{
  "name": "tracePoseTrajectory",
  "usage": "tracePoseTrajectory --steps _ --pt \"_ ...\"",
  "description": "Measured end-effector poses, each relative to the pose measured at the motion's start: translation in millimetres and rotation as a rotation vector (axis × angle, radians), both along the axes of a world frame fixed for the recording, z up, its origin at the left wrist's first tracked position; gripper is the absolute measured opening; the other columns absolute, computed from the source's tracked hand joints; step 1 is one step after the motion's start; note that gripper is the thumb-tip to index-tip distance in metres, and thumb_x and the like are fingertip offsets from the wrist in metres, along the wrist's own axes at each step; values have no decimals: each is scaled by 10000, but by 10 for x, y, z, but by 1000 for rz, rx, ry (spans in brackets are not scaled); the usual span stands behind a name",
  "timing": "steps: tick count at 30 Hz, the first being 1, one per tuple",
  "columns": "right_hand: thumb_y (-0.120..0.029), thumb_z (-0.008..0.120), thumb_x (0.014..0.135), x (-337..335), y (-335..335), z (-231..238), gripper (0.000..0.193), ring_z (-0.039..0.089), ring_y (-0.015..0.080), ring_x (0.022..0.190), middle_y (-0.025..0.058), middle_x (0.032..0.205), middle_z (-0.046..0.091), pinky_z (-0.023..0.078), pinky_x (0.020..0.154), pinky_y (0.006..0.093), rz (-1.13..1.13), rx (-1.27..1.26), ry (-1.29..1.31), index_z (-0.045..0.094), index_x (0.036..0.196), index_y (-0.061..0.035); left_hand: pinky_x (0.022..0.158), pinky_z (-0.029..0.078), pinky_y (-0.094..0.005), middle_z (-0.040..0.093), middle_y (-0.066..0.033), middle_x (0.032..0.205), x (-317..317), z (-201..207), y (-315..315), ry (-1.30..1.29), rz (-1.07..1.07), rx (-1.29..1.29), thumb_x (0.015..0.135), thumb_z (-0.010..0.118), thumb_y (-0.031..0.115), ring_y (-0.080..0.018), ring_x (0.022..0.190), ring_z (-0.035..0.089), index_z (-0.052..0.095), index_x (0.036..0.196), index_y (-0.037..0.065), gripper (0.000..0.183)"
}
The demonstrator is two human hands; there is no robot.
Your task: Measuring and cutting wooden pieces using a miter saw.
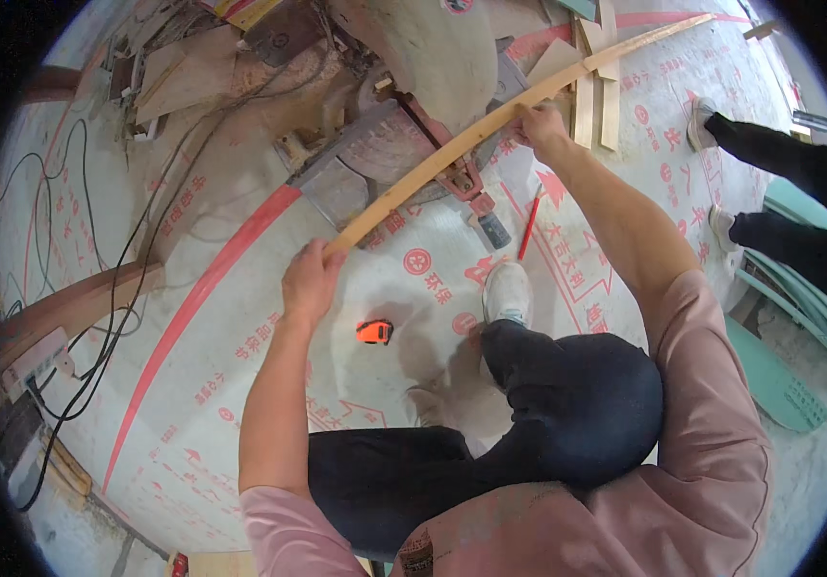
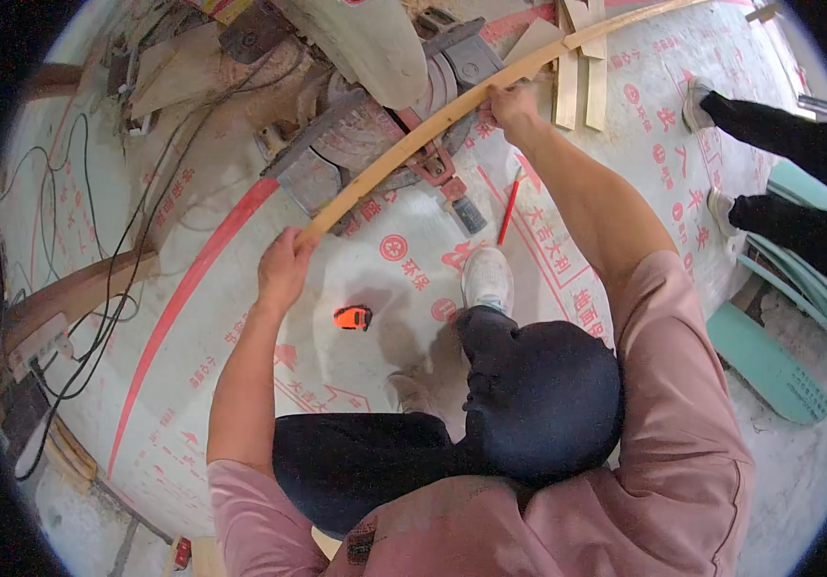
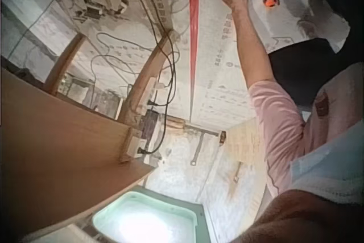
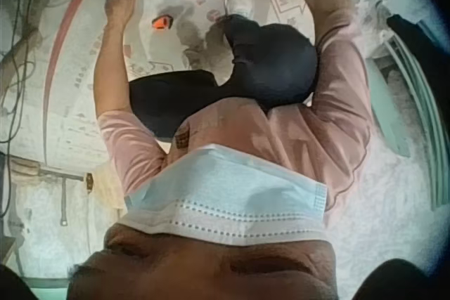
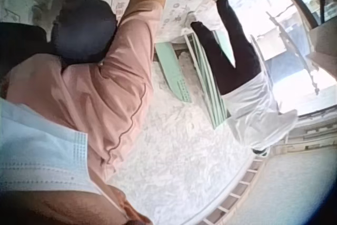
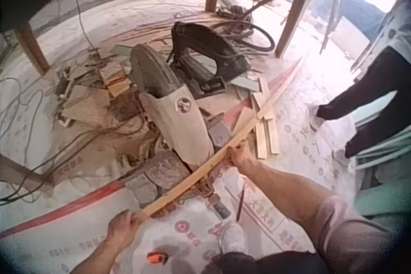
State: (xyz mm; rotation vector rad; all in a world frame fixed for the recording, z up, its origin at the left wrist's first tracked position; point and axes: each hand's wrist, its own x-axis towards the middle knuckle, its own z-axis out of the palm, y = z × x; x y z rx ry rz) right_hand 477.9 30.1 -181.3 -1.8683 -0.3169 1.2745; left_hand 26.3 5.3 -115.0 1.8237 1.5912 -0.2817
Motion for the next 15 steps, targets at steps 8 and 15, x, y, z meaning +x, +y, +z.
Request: tracePoseTrajectory --steps 8,15 --pt "-136 555 973 95 386 40 139 642 217 791 85 929 639 555 646 324 276 259 -68 573 1047 -20 915 437 -495 596 -249 1116 59 -422 473 -242 3 560 903 653 375 -429 1069 547 505 1183 -37 519" --pt "-190 533 980 910 634 488 263 614 228 1033 76 1174 627 528 855 348 176 159 89 577 1210 -72 918 432 -496 594 -233 1077 -5 -606 579 -135 20 541 879 686 366 -419 1045 551 517 1149 -38 515"
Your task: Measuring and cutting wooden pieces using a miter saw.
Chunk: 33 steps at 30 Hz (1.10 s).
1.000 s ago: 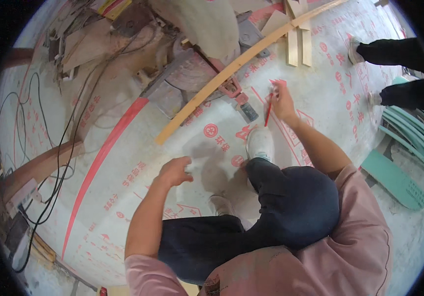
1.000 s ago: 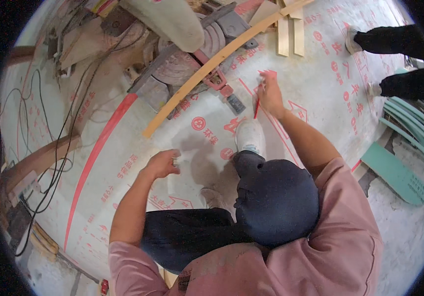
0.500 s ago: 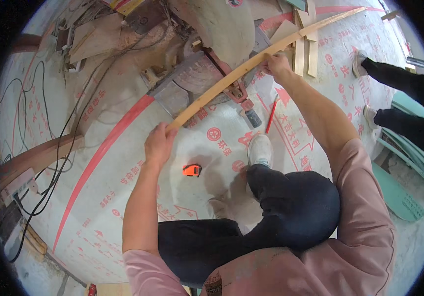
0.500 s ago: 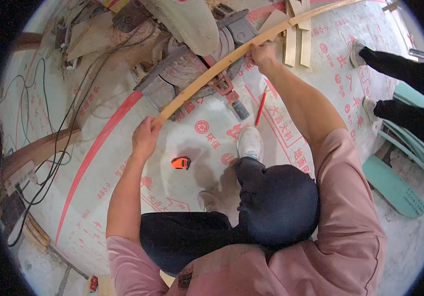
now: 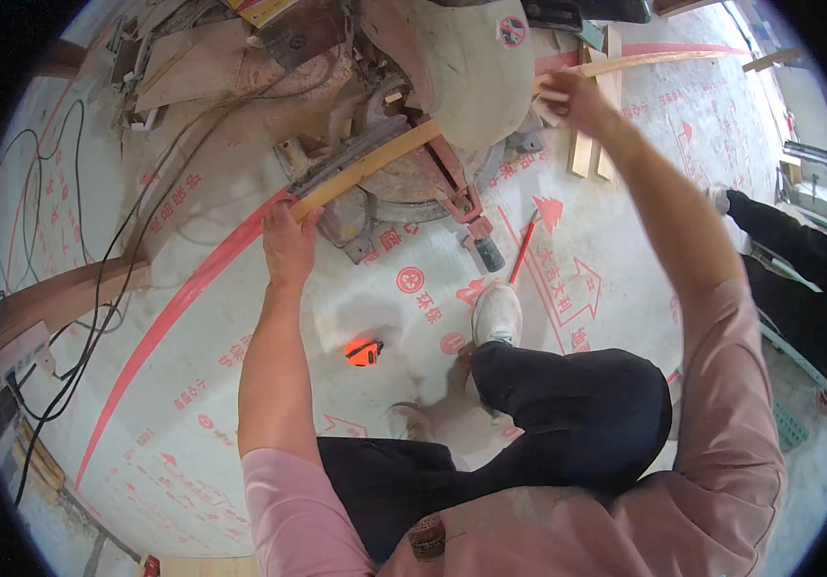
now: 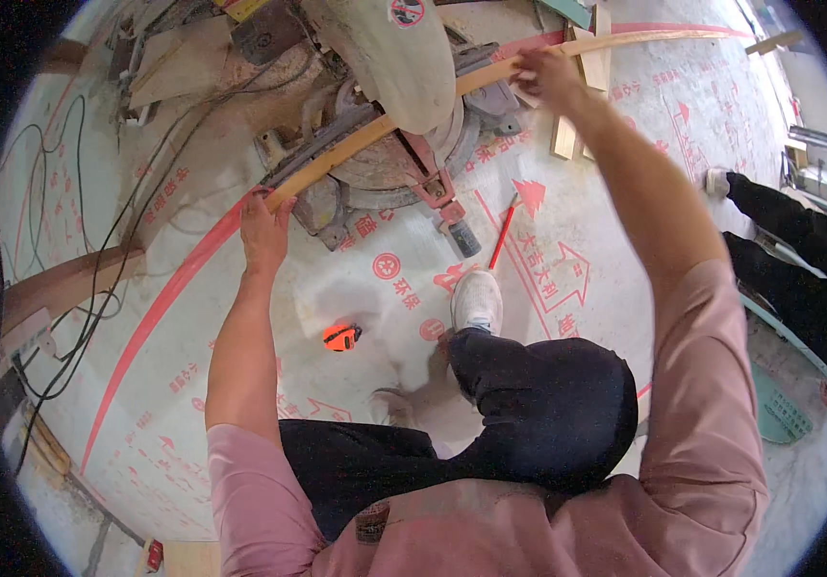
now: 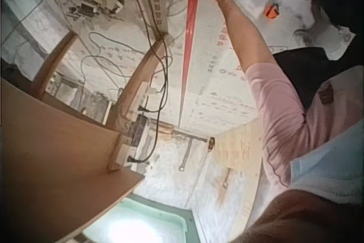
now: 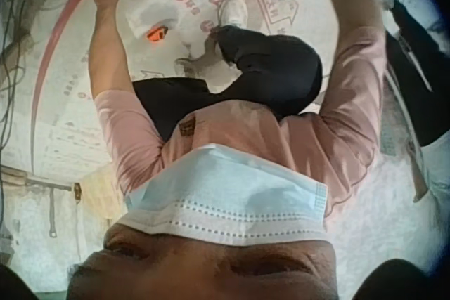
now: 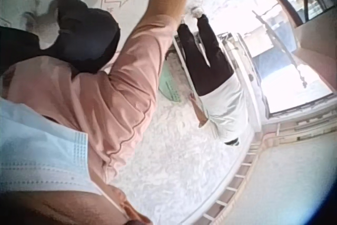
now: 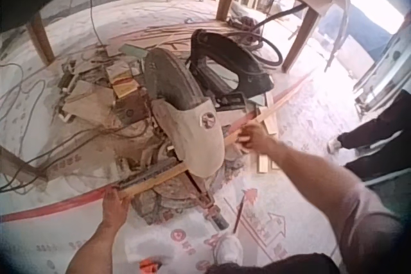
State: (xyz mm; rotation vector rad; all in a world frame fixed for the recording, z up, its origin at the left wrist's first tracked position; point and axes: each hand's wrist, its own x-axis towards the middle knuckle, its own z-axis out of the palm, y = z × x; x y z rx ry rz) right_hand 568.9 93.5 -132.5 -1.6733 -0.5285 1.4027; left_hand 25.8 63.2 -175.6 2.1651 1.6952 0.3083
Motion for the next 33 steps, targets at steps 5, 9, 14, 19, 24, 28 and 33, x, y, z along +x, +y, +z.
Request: tracePoseTrajectory --steps 5,9,14,19,24,28,33 --pt "-293 516 995 1563 1013 1489 341 637 232 1013 130 1100 665 507 869 324 581 577 -49 586 1213 -40 916 432 -502 596 -226 1064 417 -113 51 -69 -20 80 880 676 376 -421 1008 554 539 1117 -38 496" --pt "-612 434 967 -681 1510 2870 734 476 253 1272 132 1492 397 394 1051 388 494 407 -340 317 1505 -127 905 439 -512 599 -233 1054 45 -39 52 7 -12 212 877 673 385 -428 1002 555 556 1118 -36 499" --pt "-566 399 958 -1023 2280 3155 674 471 314 1277 171 1461 428 355 1050 464 1223 124 -744 370 1469 -127 895 446 -513 605 -240 1041 149 -60 74 -26 -27 190 876 667 398 -428 996 560 574 1141 -24 507" --pt "-248 419 999 -1277 1584 2944 352 559 361 1133 243 1216 582 450 928 440 1430 399 -1892 598 1251 -78 872 456 -512 606 -251 1008 159 -84 96 -42 -28 114 862 679 405 -423 971 567 587 1129 -22 512" --pt "-254 549 993 -1411 385 2462 276 654 163 774 126 879 663 530 709 278 501 365 -1171 587 1174 -50 852 461 -490 602 -200 946 -28 -104 101 -60 -51 151 862 683 374 -390 940 568 631 1004 -7 410" --pt "-211 583 976 -1482 -164 2234 245 640 128 669 93 835 679 513 590 273 314 287 -864 585 1133 -23 858 461 -478 597 -194 944 54 -82 102 -33 -142 155 870 674 379 -390 940 565 638 986 -18 414" --pt "-195 570 987 -1562 -400 2044 219 624 112 613 90 802 669 497 547 255 243 361 -787 578 1118 -20 852 464 -476 592 -210 958 1 -215 112 -12 -122 230 883 659 406 -393 944 568 624 993 -42 463"
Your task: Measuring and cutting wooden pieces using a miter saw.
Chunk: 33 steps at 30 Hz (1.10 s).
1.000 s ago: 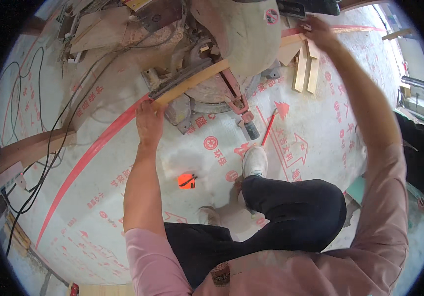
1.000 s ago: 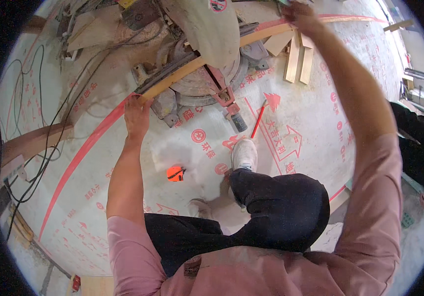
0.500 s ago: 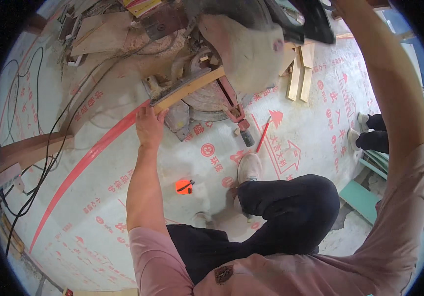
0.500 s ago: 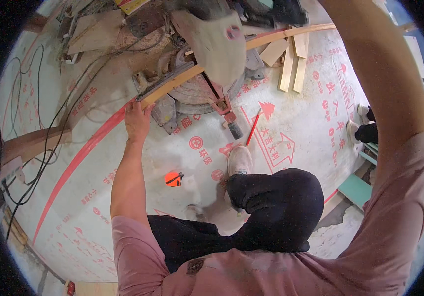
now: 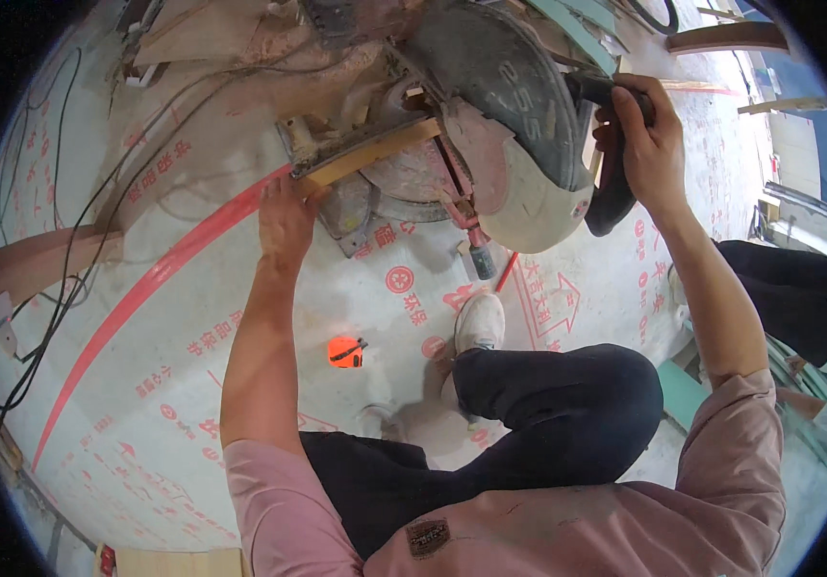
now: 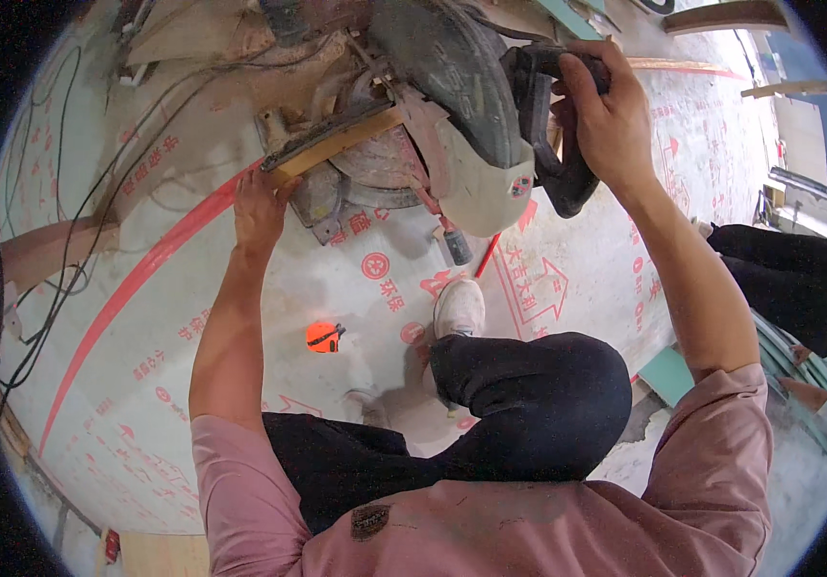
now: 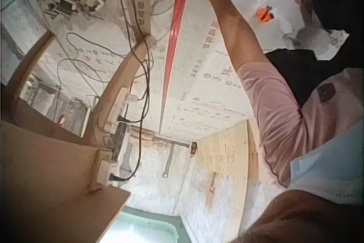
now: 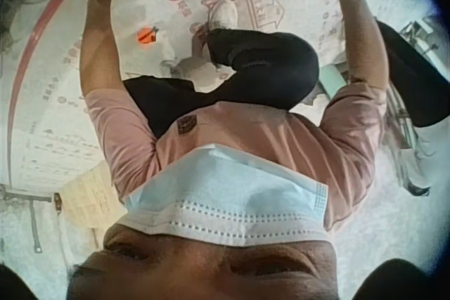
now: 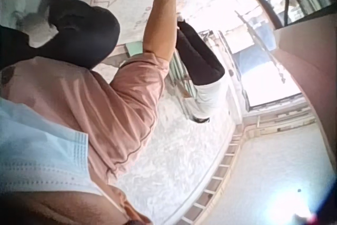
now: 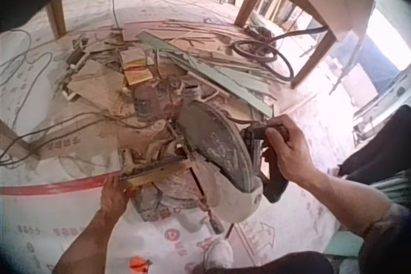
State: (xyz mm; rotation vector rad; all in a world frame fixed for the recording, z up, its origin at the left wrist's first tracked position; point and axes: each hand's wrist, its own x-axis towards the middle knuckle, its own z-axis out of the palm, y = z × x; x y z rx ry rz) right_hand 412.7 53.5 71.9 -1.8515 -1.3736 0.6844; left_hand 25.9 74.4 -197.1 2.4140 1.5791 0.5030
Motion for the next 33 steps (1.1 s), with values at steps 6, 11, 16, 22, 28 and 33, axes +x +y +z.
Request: tracePoseTrajectory --steps 6,11,16,22,28,33 --pt "-192 546 1006 10 -56 -63 217 626 114 613 86 817 656 502 553 245 9 24 -17 561 1134 -18 862 459 -480 612 -227 998 -8 -15 21 22 25 -76 892 650 404 -404 974 574 646 1006 -36 455" --pt "-197 548 1007 -3 -73 -62 226 625 116 610 85 813 656 500 554 245 6 30 -21 559 1146 -20 872 458 -485 612 -232 1006 82 37 1 -13 78 -131 893 649 405 -405 974 574 659 997 -26 443" --pt "-206 552 1006 67 -111 -119 240 626 109 626 82 811 658 498 561 247 40 56 -50 558 1154 -17 864 461 -487 612 -240 1023 77 50 -6 10 49 -94 891 653 403 -408 976 572 654 1021 -35 457" --pt "-278 530 1018 99 -135 -154 306 629 109 666 86 836 668 500 592 246 20 35 -43 555 1182 -21 866 462 -480 617 -225 1040 46 -1 16 -28 42 -106 899 639 414 -405 985 571 657 1059 -34 476" --pt "-514 296 1042 -41 -101 18 560 645 157 708 119 887 681 530 633 301 -93 -99 580 536 1278 -66 882 456 -478 620 -216 1042 52 -7 4 21 64 -134 905 632 405 -390 991 574 663 1051 -23 453" --pt "-525 263 1043 86 -92 2 601 627 157 648 96 786 632 538 601 297 -42 -67 194 521 1307 -50 889 454 -486 630 -205 1067 61 22 21 22 -13 -110 916 622 385 -390 1007 577 673 1042 13 396"
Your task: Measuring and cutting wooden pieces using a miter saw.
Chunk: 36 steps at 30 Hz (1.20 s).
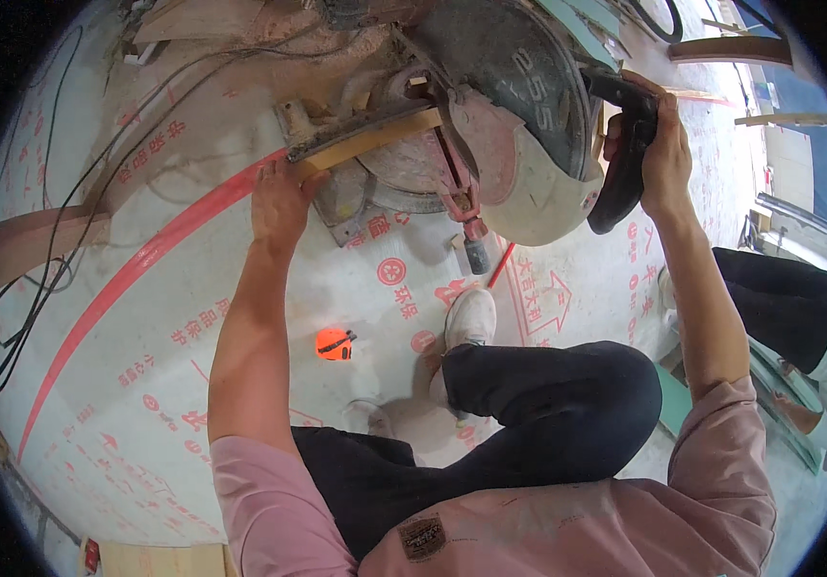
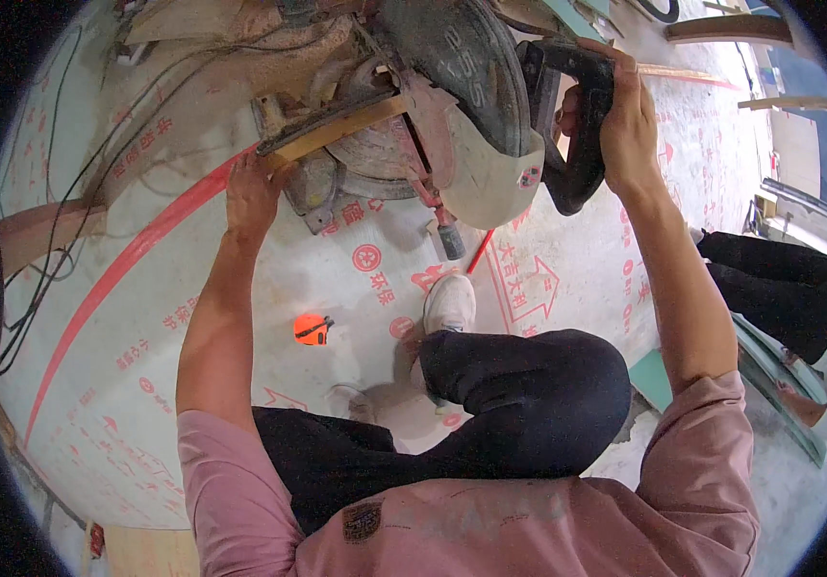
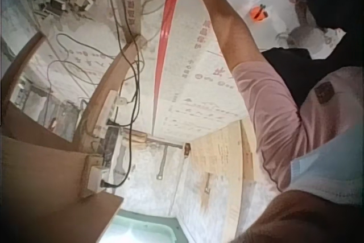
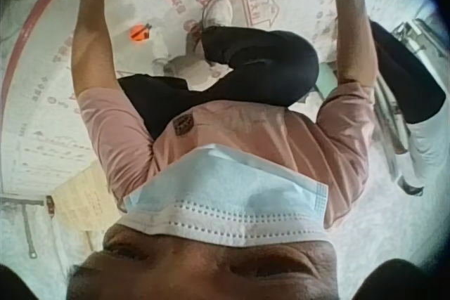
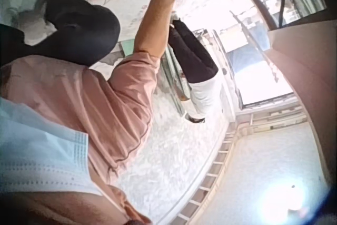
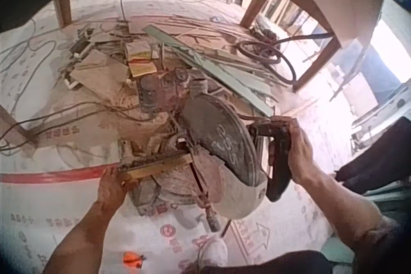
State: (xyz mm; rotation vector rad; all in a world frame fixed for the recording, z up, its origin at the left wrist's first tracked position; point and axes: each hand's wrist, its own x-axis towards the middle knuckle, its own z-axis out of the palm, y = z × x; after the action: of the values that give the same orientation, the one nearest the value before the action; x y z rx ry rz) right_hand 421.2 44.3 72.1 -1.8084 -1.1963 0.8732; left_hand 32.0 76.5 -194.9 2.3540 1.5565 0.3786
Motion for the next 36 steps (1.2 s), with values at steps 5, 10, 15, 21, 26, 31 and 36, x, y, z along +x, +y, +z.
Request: tracePoseTrajectory --steps 5,10,15,21,26,31,36 --pt "-523 249 1045 20 -17 -88 608 605 150 604 80 736 605 523 558 281 16 25 -22 526 1299 -45 859 463 -482 633 -206 1026 36 123 -27 -26 22 -1 921 618 382 -392 968 585 658 1034 -12 412" --pt "-519 229 1049 -26 -80 -146 616 592 143 582 78 719 604 512 538 276 2 55 -21 530 1291 -40 838 470 -477 630 -213 1002 32 122 -21 62 69 -52 906 633 404 -389 945 588 645 1018 -32 450" --pt "-571 233 1030 -28 -103 -183 668 572 145 578 76 731 587 505 552 277 10 53 -71 507 1327 -39 886 466 -445 624 -218 979 -18 35 -10 -29 52 -12 871 660 433 -372 975 579 616 1020 -60 517" --pt "-504 222 1054 10 -139 -212 617 583 140 572 75 711 604 494 534 268 29 101 -68 524 1292 -23 900 463 -451 627 -232 1001 51 76 -18 -48 70 -57 872 659 440 -382 994 579 605 1041 -79 548" --pt "-493 215 1058 -17 -171 -263 600 580 136 576 72 726 602 492 536 267 23 117 -68 530 1278 -33 895 468 -447 626 -226 1003 -24 -6 -5 -39 55 -16 878 654 436 -382 992 582 607 1033 -75 537" --pt "-504 228 1052 -22 -274 -389 593 563 134 567 74 753 602 483 531 266 -15 116 -48 521 1271 -37 857 467 -481 625 -227 1005 1 46 -16 -48 96 -33 874 668 434 -400 964 584 620 1073 -29 506" --pt "-540 221 1037 72 -489 -720 636 556 147 559 82 713 591 474 537 273 -1 179 -35 477 1294 -18 873 482 -444 628 -218 992 81 130 -6 -44 135 -47 866 672 436 -369 975 593 606 1034 -49 518"
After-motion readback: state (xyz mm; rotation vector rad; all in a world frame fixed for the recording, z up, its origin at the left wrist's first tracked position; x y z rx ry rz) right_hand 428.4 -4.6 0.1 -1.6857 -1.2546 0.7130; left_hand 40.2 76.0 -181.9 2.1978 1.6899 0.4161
